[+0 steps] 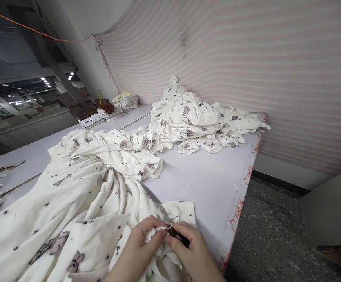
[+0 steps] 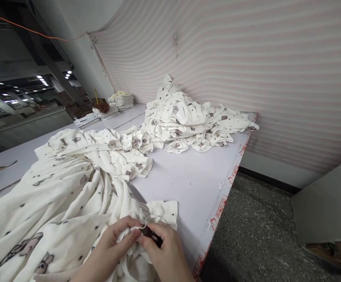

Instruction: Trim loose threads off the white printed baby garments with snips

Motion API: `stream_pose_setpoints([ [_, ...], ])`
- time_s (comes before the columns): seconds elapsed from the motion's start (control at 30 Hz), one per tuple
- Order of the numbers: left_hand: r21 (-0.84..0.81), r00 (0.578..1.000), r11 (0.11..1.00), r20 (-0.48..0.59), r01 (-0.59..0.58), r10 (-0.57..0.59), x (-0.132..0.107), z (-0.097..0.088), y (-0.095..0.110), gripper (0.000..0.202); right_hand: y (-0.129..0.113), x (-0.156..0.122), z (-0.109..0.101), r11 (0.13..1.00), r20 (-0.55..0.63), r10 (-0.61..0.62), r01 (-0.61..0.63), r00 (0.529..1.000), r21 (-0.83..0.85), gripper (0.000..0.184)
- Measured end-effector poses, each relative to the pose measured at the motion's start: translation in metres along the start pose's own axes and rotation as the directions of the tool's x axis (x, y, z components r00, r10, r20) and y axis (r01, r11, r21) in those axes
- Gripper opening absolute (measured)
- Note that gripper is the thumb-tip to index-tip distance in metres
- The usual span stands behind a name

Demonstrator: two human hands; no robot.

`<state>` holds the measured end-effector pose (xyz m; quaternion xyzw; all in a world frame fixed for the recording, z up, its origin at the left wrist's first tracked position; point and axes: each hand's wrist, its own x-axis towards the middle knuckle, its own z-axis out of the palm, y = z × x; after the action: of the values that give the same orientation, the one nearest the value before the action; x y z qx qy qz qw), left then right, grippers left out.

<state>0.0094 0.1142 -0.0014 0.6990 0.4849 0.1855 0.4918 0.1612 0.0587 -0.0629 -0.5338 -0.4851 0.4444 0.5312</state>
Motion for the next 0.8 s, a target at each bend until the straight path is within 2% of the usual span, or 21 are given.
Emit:
stream_pose_setpoints([
  [0.07,0.030,1.000,1.000,-0.005,0.008,-0.008,0.000,0.000,0.000,0.021,-0.001,0.004,0.000,0.998,0.071,0.022,-0.027,0.997,0.064,0.016],
  [0.17,0.090,0.998,0.996,-0.052,0.024,-0.019,-0.001,-0.001,0.002,0.021,0.001,0.006,-0.003,0.980,0.037,0.082,-0.087,0.996,0.176,0.019],
  [0.23,0.137,0.999,0.990,-0.031,0.018,-0.014,-0.002,-0.004,0.003,0.016,0.003,0.005,-0.006,0.972,0.025,0.106,-0.109,0.994,0.206,0.029],
  [0.3,0.177,1.000,0.984,0.027,-0.012,0.007,-0.002,-0.005,0.003,0.007,0.001,0.004,-0.009,0.980,0.068,0.081,-0.092,0.994,0.175,0.037],
  [0.37,0.209,0.998,0.976,0.054,-0.055,0.045,-0.002,-0.005,0.004,0.012,-0.004,0.004,-0.010,0.995,0.110,0.025,-0.035,0.994,0.096,0.026],
  [0.43,0.250,0.996,0.964,0.054,-0.085,0.074,-0.002,-0.002,0.004,0.016,-0.010,0.004,-0.011,0.998,0.083,-0.052,0.054,0.995,-0.021,0.011],
  [0.53,0.348,0.992,0.929,0.017,-0.124,0.126,-0.004,0.003,0.002,0.015,-0.013,0.001,-0.011,0.985,0.042,-0.127,0.131,0.991,-0.114,0.011],
  [0.63,0.424,0.959,0.872,-0.031,-0.244,0.283,-0.010,0.007,-0.004,0.019,-0.006,-0.005,-0.015,0.995,0.081,0.000,-0.008,0.997,0.096,0.010],
  [0.7,0.426,0.926,0.848,-0.060,-0.314,0.373,-0.013,0.008,-0.009,0.025,-0.001,-0.009,-0.018,0.966,0.118,0.102,-0.126,0.988,0.224,0.013],
  [0.73,0.413,0.916,0.847,-0.073,-0.333,0.396,-0.013,0.007,-0.011,0.026,0.001,-0.012,-0.020,0.961,0.121,0.126,-0.152,0.985,0.232,0.015],
  [0.8,0.379,0.909,0.859,-0.094,-0.343,0.405,-0.014,0.007,-0.014,0.025,0.003,-0.017,-0.021,0.980,0.089,0.114,-0.127,0.989,0.152,0.013],
])
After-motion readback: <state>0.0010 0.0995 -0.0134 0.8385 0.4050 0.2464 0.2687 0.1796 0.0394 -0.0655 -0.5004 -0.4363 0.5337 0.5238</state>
